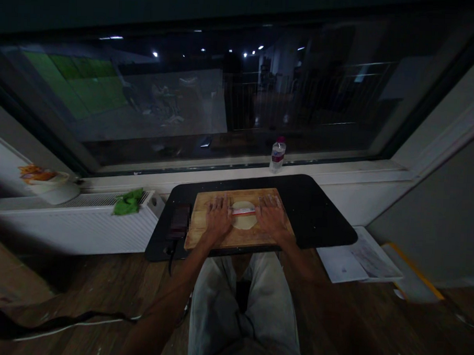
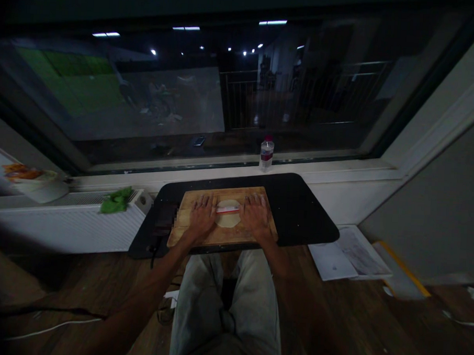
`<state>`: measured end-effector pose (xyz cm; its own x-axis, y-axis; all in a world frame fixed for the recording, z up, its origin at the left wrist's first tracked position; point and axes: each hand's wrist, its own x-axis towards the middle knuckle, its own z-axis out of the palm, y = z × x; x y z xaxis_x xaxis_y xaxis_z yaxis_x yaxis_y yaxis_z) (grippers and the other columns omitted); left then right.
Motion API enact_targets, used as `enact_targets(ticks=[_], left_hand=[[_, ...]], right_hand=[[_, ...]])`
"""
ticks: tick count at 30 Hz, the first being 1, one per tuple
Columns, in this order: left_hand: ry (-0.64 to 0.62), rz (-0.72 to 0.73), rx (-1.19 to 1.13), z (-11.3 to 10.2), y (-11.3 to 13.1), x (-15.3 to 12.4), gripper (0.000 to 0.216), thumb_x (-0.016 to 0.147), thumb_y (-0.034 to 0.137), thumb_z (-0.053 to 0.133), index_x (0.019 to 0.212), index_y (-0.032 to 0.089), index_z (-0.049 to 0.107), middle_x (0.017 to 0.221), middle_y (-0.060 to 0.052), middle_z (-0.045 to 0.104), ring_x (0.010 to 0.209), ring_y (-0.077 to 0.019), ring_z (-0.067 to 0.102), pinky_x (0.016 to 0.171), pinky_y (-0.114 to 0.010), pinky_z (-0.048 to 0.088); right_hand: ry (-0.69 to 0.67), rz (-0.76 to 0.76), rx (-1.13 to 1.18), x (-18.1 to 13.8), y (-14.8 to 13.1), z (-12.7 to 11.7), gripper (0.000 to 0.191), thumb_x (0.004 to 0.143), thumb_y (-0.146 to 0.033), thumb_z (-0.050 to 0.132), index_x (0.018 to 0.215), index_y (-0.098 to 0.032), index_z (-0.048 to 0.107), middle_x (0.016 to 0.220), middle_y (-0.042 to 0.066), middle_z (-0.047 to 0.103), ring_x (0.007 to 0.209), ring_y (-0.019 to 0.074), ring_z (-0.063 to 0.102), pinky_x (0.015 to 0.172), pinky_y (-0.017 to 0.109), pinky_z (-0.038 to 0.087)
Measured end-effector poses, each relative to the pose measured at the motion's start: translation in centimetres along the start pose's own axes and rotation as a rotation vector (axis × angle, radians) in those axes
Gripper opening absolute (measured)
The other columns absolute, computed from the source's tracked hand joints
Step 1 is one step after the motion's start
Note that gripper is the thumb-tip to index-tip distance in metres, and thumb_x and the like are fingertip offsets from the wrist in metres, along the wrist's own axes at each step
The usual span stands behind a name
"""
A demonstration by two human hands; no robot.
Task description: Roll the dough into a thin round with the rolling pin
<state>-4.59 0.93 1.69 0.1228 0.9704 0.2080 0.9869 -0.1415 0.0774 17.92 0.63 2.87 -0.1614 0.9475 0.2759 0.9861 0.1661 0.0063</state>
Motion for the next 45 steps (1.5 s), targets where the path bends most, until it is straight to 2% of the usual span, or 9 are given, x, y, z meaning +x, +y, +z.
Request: enact_targets(ticks=[5, 9, 12, 17, 21, 31, 34, 39, 45], left_hand=[[0.027, 0.028, -0.011, 0.2, 0.0, -1.1, 0.063, 0.118, 0.032, 0.029, 0.175, 0.009, 0.046, 0.177, -0.02, 0.051, 0.169, -0.0337, 0.042, 0.138, -0.056, 0.037], [0.009, 0.023, -0.018, 0.1, 0.1, -1.2, 0.062, 0.118, 0.033, 0.031, 0.175, 0.015, 0.048, 0.178, -0.015, 0.052, 0.168, -0.0328, 0.045, 0.137, -0.053, 0.038], [-0.008, 0.022, -0.015, -0.1, 0.0, -0.4, 0.062, 0.118, 0.034, 0.033, 0.175, 0.016, 0.048, 0.176, -0.016, 0.054, 0.167, -0.0333, 0.046, 0.136, -0.055, 0.039], [-0.056, 0.025, -0.015, -0.5, -0.4, 2.0, 0.062, 0.117, 0.034, 0.036, 0.176, 0.021, 0.047, 0.177, -0.014, 0.053, 0.169, -0.0341, 0.042, 0.137, -0.057, 0.038], [-0.096, 0.016, -0.024, -0.8, -0.4, 4.0, 0.065, 0.116, 0.033, 0.035, 0.178, 0.018, 0.043, 0.179, -0.015, 0.05, 0.172, -0.0354, 0.037, 0.136, -0.057, 0.038], [-0.14, 0.023, -0.037, -0.4, -1.2, 8.3, 0.071, 0.11, 0.031, 0.042, 0.179, 0.02, 0.041, 0.184, -0.013, 0.043, 0.175, -0.0356, 0.029, 0.138, -0.065, 0.032], [-0.166, 0.031, -0.039, -0.5, -1.4, 8.8, 0.071, 0.109, 0.03, 0.042, 0.179, 0.017, 0.041, 0.184, -0.015, 0.042, 0.175, -0.0362, 0.028, 0.138, -0.066, 0.033], [-0.204, 0.029, -0.036, -0.8, -1.3, 8.8, 0.072, 0.109, 0.031, 0.042, 0.179, 0.017, 0.04, 0.184, -0.014, 0.042, 0.176, -0.0359, 0.027, 0.138, -0.064, 0.034], [-0.196, 0.018, -0.044, -0.8, -1.1, 8.3, 0.072, 0.111, 0.033, 0.038, 0.18, 0.014, 0.039, 0.183, -0.016, 0.044, 0.175, -0.0376, 0.028, 0.137, -0.064, 0.035]], right_hand=[[0.029, 0.0, 0.011, -0.9, 0.0, 0.3, 0.057, 0.116, -0.033, 0.04, 0.159, -0.007, 0.066, 0.163, 0.02, 0.067, 0.162, 0.0351, 0.049, 0.139, 0.05, 0.02], [0.034, 0.001, 0.024, -0.9, 0.2, 1.0, 0.057, 0.114, -0.032, 0.042, 0.162, -0.01, 0.065, 0.164, 0.021, 0.066, 0.162, 0.0348, 0.05, 0.141, 0.052, 0.017], [0.024, -0.011, 0.03, -0.3, 0.6, 1.4, 0.057, 0.112, -0.029, 0.044, 0.162, -0.014, 0.065, 0.16, 0.02, 0.069, 0.163, 0.0342, 0.05, 0.142, 0.054, 0.013], [-0.008, -0.036, -0.003, 1.4, 0.7, 1.3, 0.056, 0.112, -0.025, 0.042, 0.161, -0.01, 0.065, 0.163, 0.02, 0.067, 0.162, 0.0339, 0.05, 0.139, 0.055, 0.021], [-0.038, 0.001, -0.012, 3.3, 0.6, 1.4, 0.055, 0.114, -0.029, 0.041, 0.161, -0.013, 0.065, 0.165, 0.018, 0.066, 0.164, 0.0343, 0.047, 0.137, 0.055, 0.026], [-0.156, -0.05, 0.005, 6.4, 2.3, 3.1, 0.059, 0.114, -0.029, 0.048, 0.172, -0.021, 0.055, 0.179, 0.015, 0.05, 0.171, 0.0381, 0.036, 0.136, 0.057, 0.027], [-0.171, -0.055, 0.021, 6.6, 2.2, 2.9, 0.063, 0.114, -0.03, 0.049, 0.176, -0.02, 0.05, 0.178, 0.015, 0.051, 0.171, 0.0391, 0.036, 0.137, 0.059, 0.027], [-0.166, 0.021, 0.017, 6.6, 1.0, 2.3, 0.059, 0.112, -0.027, 0.047, 0.17, -0.018, 0.059, 0.172, 0.018, 0.058, 0.167, 0.038, 0.043, 0.133, 0.057, 0.032], [-0.116, 0.05, 0.022, 5.3, 0.4, 2.0, 0.058, 0.112, -0.03, 0.044, 0.167, -0.018, 0.061, 0.175, 0.017, 0.055, 0.166, 0.0376, 0.043, 0.135, 0.059, 0.027]])
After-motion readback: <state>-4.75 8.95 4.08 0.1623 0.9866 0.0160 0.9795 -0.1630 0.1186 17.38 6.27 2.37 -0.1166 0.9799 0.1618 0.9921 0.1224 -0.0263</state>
